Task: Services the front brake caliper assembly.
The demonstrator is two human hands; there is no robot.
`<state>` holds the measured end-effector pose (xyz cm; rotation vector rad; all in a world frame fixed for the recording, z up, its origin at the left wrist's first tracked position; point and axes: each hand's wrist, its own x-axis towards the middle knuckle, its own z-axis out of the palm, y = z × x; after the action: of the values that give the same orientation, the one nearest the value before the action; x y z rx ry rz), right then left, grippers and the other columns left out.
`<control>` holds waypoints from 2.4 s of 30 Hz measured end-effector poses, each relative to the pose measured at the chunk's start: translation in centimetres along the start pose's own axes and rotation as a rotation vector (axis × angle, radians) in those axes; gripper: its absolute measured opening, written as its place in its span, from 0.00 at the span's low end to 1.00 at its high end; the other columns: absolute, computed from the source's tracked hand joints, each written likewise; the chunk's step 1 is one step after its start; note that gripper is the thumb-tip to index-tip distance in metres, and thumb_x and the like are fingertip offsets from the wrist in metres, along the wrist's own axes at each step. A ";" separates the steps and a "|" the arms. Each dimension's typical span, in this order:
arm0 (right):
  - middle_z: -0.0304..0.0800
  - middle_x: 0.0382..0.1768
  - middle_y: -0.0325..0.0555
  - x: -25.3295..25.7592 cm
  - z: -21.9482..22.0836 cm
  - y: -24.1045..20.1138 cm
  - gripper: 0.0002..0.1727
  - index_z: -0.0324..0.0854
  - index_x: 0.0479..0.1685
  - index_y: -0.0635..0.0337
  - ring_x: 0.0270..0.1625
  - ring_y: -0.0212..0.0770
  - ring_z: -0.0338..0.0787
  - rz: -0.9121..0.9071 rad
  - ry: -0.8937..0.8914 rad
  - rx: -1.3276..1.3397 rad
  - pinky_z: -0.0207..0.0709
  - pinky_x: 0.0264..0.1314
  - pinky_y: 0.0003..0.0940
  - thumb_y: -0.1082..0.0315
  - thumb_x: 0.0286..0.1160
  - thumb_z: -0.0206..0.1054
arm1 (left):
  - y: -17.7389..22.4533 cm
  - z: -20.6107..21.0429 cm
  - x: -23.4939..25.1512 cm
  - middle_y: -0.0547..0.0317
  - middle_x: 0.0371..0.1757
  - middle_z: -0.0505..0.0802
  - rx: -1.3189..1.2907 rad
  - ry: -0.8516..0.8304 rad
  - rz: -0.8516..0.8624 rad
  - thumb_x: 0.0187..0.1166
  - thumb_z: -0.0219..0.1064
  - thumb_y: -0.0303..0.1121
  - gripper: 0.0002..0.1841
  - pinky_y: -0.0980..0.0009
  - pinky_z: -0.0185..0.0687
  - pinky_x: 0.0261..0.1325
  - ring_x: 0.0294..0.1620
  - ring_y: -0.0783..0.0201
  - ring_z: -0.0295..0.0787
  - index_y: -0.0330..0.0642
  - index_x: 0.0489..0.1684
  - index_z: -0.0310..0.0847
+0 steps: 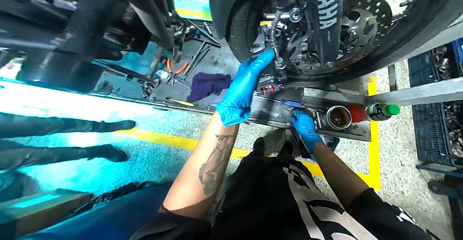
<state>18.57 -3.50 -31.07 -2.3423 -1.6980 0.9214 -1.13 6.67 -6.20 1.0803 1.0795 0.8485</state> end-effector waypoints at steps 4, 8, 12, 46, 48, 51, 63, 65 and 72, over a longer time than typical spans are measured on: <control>0.88 0.61 0.66 1.6 1.4 -2.2 0.20 0.85 0.61 0.65 0.65 0.67 0.88 0.093 0.003 -0.165 0.79 0.63 0.68 0.60 0.78 0.70 | 0.2 1.5 -0.7 0.51 0.52 0.93 -0.026 0.141 -0.011 0.79 0.69 0.54 0.32 0.62 0.91 0.56 0.52 0.61 0.93 0.39 0.74 0.73; 0.88 0.60 0.66 2.1 1.2 -2.6 0.17 0.86 0.58 0.65 0.64 0.66 0.88 0.134 -0.033 -0.140 0.80 0.64 0.67 0.64 0.79 0.65 | -3.7 -0.5 1.7 0.46 0.56 0.93 -0.038 0.150 0.113 0.74 0.74 0.58 0.38 0.54 0.93 0.56 0.56 0.54 0.94 0.40 0.76 0.74; 0.93 0.50 0.59 -2.4 -2.0 -3.3 0.12 0.88 0.52 0.60 0.55 0.61 0.92 0.024 0.153 0.271 0.81 0.59 0.65 0.64 0.77 0.73 | -0.5 1.8 -0.3 0.49 0.58 0.90 -0.120 0.189 -0.008 0.72 0.77 0.50 0.39 0.62 0.89 0.59 0.57 0.61 0.91 0.40 0.79 0.65; 0.96 0.40 0.48 -10.2 -11.7 -15.1 0.09 0.95 0.46 0.55 0.45 0.46 0.93 -0.516 1.075 0.092 0.84 0.54 0.41 0.65 0.75 0.71 | -2.7 3.6 0.1 0.55 0.53 0.86 -0.225 0.230 0.261 0.69 0.75 0.34 0.31 0.74 0.87 0.57 0.53 0.71 0.88 0.39 0.70 0.62; 0.95 0.38 0.48 -10.1 -11.6 -15.3 0.10 0.95 0.46 0.56 0.44 0.46 0.93 -0.505 1.088 0.083 0.84 0.53 0.41 0.65 0.75 0.70 | -2.7 3.7 0.1 0.54 0.54 0.86 -0.225 0.231 0.259 0.69 0.75 0.35 0.33 0.74 0.87 0.57 0.53 0.70 0.88 0.38 0.71 0.61; 0.95 0.38 0.48 -10.1 -11.3 -15.6 0.10 0.94 0.46 0.56 0.43 0.47 0.93 -0.481 1.124 0.037 0.84 0.51 0.42 0.65 0.76 0.69 | -2.8 3.8 0.1 0.55 0.52 0.86 -0.225 0.248 0.258 0.69 0.76 0.35 0.33 0.74 0.88 0.55 0.51 0.71 0.89 0.38 0.71 0.61; 0.94 0.44 0.48 -9.6 -10.8 -15.6 0.07 0.92 0.47 0.55 0.51 0.46 0.92 -0.579 1.187 0.122 0.82 0.60 0.42 0.65 0.76 0.73 | -2.7 4.0 -0.1 0.54 0.54 0.87 -0.258 0.239 0.266 0.71 0.75 0.34 0.31 0.71 0.88 0.58 0.53 0.69 0.89 0.38 0.71 0.62; 0.94 0.43 0.47 -9.3 -10.8 -15.5 0.06 0.92 0.44 0.54 0.51 0.46 0.91 -0.602 1.189 0.112 0.82 0.59 0.41 0.65 0.75 0.72 | -2.6 4.0 -0.2 0.53 0.55 0.86 -0.257 0.235 0.267 0.71 0.75 0.34 0.32 0.72 0.87 0.60 0.55 0.69 0.89 0.38 0.72 0.62; 0.95 0.39 0.48 -8.4 -12.4 -15.5 0.06 0.93 0.37 0.55 0.48 0.47 0.92 -0.781 1.068 0.213 0.82 0.56 0.39 0.67 0.73 0.71 | -2.1 3.3 -0.5 0.54 0.56 0.87 -0.227 0.205 0.222 0.73 0.74 0.35 0.32 0.73 0.86 0.61 0.56 0.70 0.88 0.38 0.73 0.63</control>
<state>10.65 -2.04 -11.12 -1.3199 -1.5948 -0.2595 1.94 4.80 -7.73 0.9467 1.0137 1.2502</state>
